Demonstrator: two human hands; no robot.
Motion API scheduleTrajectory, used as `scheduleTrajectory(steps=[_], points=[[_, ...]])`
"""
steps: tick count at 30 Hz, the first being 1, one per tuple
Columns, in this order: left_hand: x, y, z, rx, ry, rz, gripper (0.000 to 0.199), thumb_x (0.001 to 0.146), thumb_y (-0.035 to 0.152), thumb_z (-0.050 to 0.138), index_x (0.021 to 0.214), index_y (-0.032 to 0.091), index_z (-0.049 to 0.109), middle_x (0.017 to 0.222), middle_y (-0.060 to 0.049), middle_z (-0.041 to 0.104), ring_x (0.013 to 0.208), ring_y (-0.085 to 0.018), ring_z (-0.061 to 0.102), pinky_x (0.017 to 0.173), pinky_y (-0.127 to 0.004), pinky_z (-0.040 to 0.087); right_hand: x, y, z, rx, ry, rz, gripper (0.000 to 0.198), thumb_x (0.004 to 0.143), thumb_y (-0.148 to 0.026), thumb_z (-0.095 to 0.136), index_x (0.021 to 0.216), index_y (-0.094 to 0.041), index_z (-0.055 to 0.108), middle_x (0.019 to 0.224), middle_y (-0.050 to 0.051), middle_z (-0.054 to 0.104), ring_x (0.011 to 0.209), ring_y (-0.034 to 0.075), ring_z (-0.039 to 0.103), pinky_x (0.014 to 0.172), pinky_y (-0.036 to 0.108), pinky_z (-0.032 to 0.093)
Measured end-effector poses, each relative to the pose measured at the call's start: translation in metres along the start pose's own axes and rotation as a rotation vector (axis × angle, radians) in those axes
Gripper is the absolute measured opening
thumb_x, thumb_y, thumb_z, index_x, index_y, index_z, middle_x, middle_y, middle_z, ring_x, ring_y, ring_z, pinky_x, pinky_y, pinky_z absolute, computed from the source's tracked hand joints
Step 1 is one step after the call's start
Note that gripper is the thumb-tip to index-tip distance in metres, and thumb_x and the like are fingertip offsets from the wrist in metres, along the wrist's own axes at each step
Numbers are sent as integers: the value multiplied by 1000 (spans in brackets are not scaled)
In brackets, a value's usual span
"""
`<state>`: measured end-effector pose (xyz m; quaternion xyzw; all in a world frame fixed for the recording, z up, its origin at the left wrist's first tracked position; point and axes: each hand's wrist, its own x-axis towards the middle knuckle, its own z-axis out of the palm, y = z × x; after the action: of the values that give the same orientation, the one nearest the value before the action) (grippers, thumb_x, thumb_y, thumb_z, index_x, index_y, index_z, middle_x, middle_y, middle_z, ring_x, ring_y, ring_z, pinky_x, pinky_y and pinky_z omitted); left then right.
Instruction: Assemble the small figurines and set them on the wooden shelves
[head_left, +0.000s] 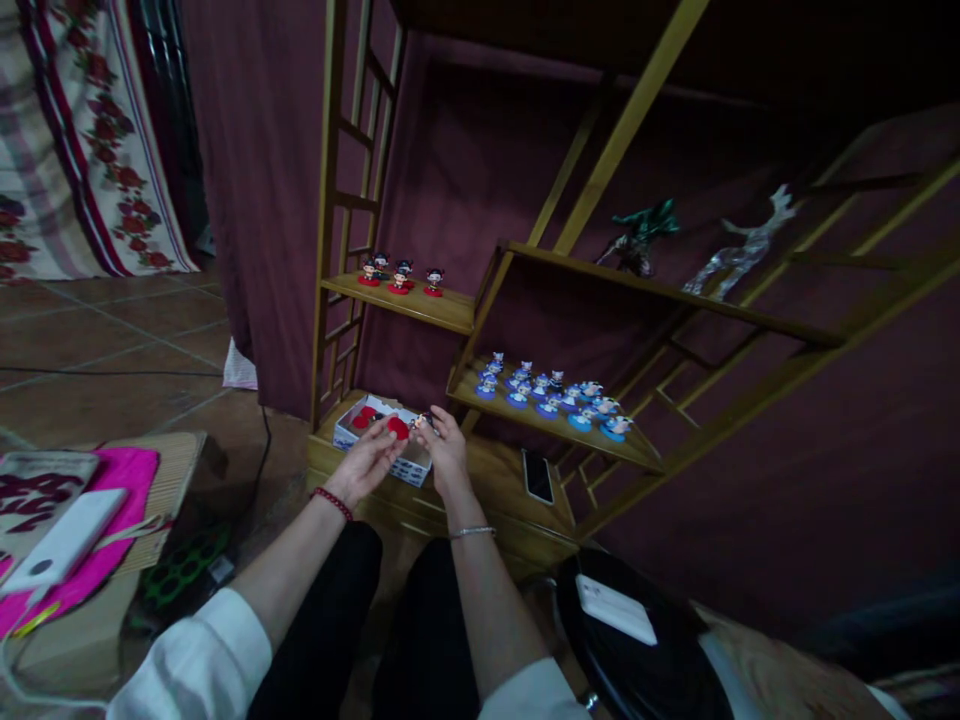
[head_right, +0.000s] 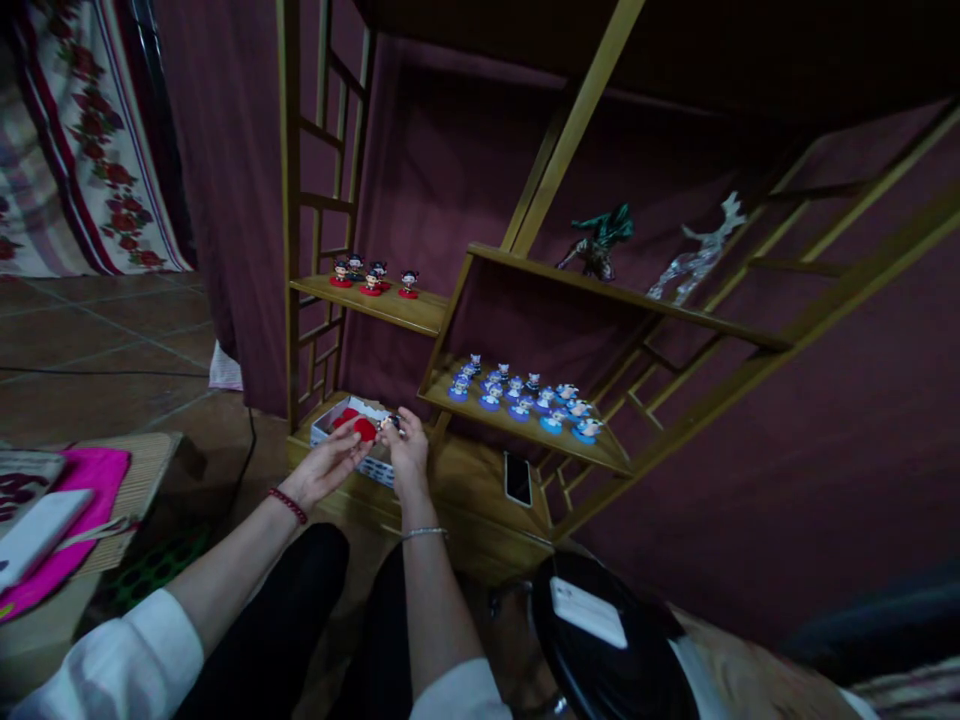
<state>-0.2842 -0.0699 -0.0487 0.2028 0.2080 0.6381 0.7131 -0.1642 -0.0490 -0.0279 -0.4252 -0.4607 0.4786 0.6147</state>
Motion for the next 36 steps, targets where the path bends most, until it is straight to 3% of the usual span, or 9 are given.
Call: scheduleTrajectory(steps=[7, 12, 24, 31, 36], points=[[-23, 9, 11, 83, -12, -14, 36, 72, 5, 59, 106, 17, 56, 89, -4, 64, 77, -11, 63, 73, -22, 49, -19, -19, 3, -10, -39, -9, 41, 56, -34, 70, 92, -18, 61, 87, 3, 65, 71, 13, 61, 66, 27, 52], [-30, 13, 10, 76, -19, -9, 34, 73, 6, 60, 104, 17, 57, 94, -5, 64, 78, -11, 63, 66, -18, 48, -23, -21, 8, -30, -40, 0, 38, 55, -33, 71, 90, -18, 61, 81, 2, 64, 66, 12, 61, 61, 25, 50], [-25, 19, 14, 85, -48, 8, 36, 72, 7, 62, 105, 18, 58, 96, -5, 64, 81, -12, 62, 65, -17, 48, -11, -36, 10, -99, -123, 9, 40, 54, -31, 71, 91, -18, 64, 81, 2, 65, 68, 13, 60, 60, 24, 50], [-19, 16, 11, 66, -62, 23, 38, 70, 3, 62, 106, 16, 60, 100, -7, 63, 80, -11, 62, 66, -17, 48, -4, -30, 7, -148, -160, -8, 39, 54, -30, 71, 91, -19, 63, 87, 3, 64, 83, 16, 59, 73, 29, 50], [-16, 13, 14, 63, -45, 2, 39, 71, 2, 61, 107, 16, 60, 101, -8, 63, 82, -11, 62, 69, -17, 48, 1, -30, 3, -176, -229, -26, 38, 56, -27, 70, 92, -20, 61, 88, 2, 65, 80, 16, 61, 77, 32, 49]])
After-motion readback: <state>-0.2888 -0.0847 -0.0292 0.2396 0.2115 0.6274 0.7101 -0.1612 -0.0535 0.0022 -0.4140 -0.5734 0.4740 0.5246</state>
